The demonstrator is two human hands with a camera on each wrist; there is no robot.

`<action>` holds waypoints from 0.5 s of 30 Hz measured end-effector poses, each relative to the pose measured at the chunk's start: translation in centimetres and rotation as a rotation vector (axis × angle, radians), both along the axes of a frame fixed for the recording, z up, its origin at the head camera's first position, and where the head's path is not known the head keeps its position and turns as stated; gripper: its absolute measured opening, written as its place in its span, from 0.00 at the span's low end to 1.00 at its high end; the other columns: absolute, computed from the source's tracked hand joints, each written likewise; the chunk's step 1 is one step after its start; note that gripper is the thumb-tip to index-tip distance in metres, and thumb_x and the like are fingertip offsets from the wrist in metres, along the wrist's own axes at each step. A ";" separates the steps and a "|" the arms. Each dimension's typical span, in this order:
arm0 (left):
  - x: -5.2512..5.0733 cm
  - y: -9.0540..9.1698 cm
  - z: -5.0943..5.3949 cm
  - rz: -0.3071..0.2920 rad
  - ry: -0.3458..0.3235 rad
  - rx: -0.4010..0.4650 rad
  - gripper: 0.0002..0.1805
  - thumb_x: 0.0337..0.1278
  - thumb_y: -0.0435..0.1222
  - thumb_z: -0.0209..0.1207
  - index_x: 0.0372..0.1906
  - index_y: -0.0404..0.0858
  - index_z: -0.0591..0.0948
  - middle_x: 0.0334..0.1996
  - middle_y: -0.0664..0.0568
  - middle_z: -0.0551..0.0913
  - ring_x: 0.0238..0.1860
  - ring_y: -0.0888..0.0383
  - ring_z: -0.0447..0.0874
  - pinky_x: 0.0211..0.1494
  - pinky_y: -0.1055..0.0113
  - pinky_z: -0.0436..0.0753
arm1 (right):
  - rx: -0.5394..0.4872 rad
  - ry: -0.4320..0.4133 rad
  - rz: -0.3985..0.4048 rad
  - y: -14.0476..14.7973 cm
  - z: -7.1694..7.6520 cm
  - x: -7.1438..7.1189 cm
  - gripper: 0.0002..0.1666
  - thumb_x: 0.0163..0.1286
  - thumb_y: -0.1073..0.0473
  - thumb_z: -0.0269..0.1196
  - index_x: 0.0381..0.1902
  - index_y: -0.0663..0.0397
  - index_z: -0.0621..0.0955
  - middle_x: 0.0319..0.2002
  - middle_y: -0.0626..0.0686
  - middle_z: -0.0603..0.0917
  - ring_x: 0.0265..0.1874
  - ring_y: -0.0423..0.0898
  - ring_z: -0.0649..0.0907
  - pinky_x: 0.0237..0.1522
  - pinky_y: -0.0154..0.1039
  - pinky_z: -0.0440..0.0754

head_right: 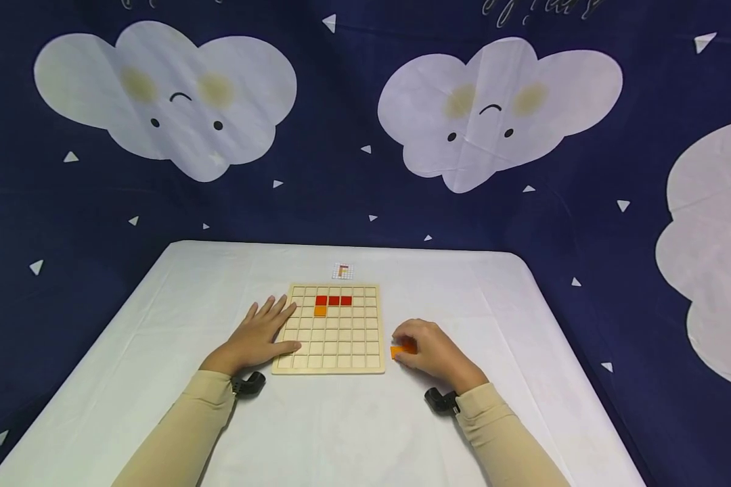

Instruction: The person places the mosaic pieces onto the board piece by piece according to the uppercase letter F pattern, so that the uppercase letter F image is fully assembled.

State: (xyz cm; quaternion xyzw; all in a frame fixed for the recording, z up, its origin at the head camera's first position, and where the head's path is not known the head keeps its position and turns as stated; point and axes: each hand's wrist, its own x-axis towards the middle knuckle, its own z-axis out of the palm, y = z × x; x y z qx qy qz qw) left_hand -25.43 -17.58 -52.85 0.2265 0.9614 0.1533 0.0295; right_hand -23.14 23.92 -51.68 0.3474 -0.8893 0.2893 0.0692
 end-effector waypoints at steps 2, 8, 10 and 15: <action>0.0 0.0 0.1 0.002 0.001 0.002 0.55 0.64 0.71 0.55 0.85 0.42 0.57 0.84 0.42 0.48 0.83 0.39 0.39 0.80 0.38 0.36 | 0.011 0.012 0.009 0.0 -0.1 0.1 0.21 0.55 0.65 0.83 0.47 0.57 0.88 0.48 0.48 0.88 0.47 0.46 0.85 0.52 0.49 0.85; 0.1 0.1 0.1 0.004 0.000 0.010 0.55 0.65 0.70 0.55 0.85 0.41 0.58 0.84 0.41 0.48 0.83 0.38 0.39 0.80 0.38 0.37 | 0.062 0.016 0.051 0.0 -0.1 0.4 0.18 0.58 0.65 0.81 0.46 0.54 0.89 0.48 0.46 0.88 0.52 0.48 0.85 0.56 0.49 0.83; 0.2 0.1 0.1 0.004 0.000 0.011 0.54 0.65 0.69 0.55 0.85 0.41 0.58 0.84 0.41 0.48 0.83 0.39 0.39 0.80 0.38 0.36 | 0.071 0.008 0.053 0.0 0.0 0.4 0.16 0.61 0.65 0.80 0.46 0.53 0.90 0.48 0.45 0.88 0.52 0.47 0.84 0.56 0.48 0.83; 0.2 0.1 0.1 0.006 0.009 0.006 0.54 0.65 0.70 0.55 0.85 0.41 0.58 0.84 0.41 0.49 0.83 0.39 0.40 0.80 0.38 0.37 | 0.077 0.007 0.054 0.0 0.0 0.5 0.12 0.65 0.65 0.77 0.46 0.52 0.90 0.48 0.45 0.87 0.51 0.46 0.85 0.55 0.47 0.84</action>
